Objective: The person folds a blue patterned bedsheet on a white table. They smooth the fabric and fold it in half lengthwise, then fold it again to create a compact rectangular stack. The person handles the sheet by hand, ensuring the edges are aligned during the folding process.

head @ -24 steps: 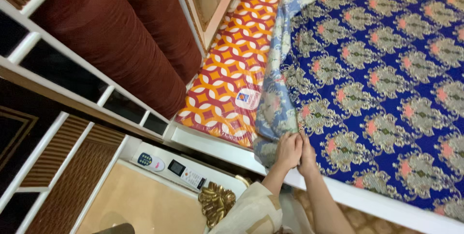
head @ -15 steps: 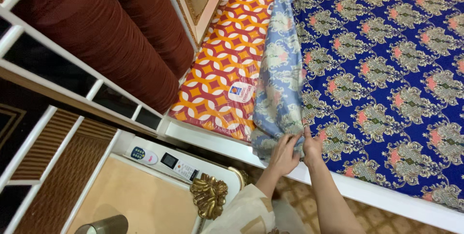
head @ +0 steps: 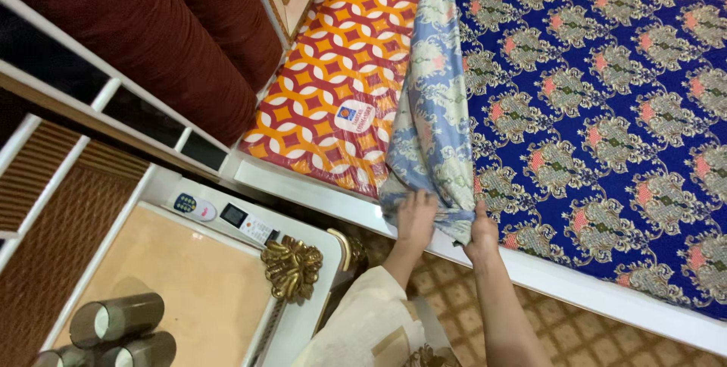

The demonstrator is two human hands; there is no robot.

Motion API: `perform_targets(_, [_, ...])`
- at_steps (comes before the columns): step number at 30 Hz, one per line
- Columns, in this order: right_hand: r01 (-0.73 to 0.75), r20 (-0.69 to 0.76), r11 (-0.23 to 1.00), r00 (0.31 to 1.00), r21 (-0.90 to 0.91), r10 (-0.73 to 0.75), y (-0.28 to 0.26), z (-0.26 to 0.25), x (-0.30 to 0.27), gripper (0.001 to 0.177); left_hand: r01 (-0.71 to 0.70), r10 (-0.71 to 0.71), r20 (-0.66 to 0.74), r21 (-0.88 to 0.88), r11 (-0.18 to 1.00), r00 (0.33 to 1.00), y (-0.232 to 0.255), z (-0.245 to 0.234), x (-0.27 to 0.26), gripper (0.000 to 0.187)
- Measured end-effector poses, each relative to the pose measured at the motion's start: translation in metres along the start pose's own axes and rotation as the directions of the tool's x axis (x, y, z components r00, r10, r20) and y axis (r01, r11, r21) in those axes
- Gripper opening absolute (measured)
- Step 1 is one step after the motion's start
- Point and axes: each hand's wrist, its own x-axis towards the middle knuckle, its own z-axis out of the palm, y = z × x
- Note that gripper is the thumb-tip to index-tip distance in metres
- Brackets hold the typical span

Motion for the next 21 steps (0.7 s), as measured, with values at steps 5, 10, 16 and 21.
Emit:
perform_targets(5, [-0.034,-0.01,0.997,0.999,0.07,0.035,0.002,-0.027,-0.022,0.054,0.14,-0.139,-0.058,0.005,0.99,0.989,-0.022,0.019,-0.018,0.064])
perform_targets(10, [0.076,-0.093,0.99,0.992,-0.116,-0.087,0.001,-0.047,-0.02,0.054,0.143,-0.147,0.072,0.062,0.988,0.986,-0.039,0.036,-0.025,0.035])
perform_targets(16, [0.223,-0.15,0.897,0.943,-0.382,-0.298,0.033,-0.082,0.009,0.034,0.005,-0.029,0.111,0.212,0.977,0.993,-0.043,0.055,-0.04,0.015])
perform_targets(21, [0.367,-0.099,0.825,0.889,-0.43,-0.447,0.047,-0.103,0.02,0.028,0.096,-0.11,0.13,0.107,0.99,0.985,-0.054,0.077,-0.04,0.013])
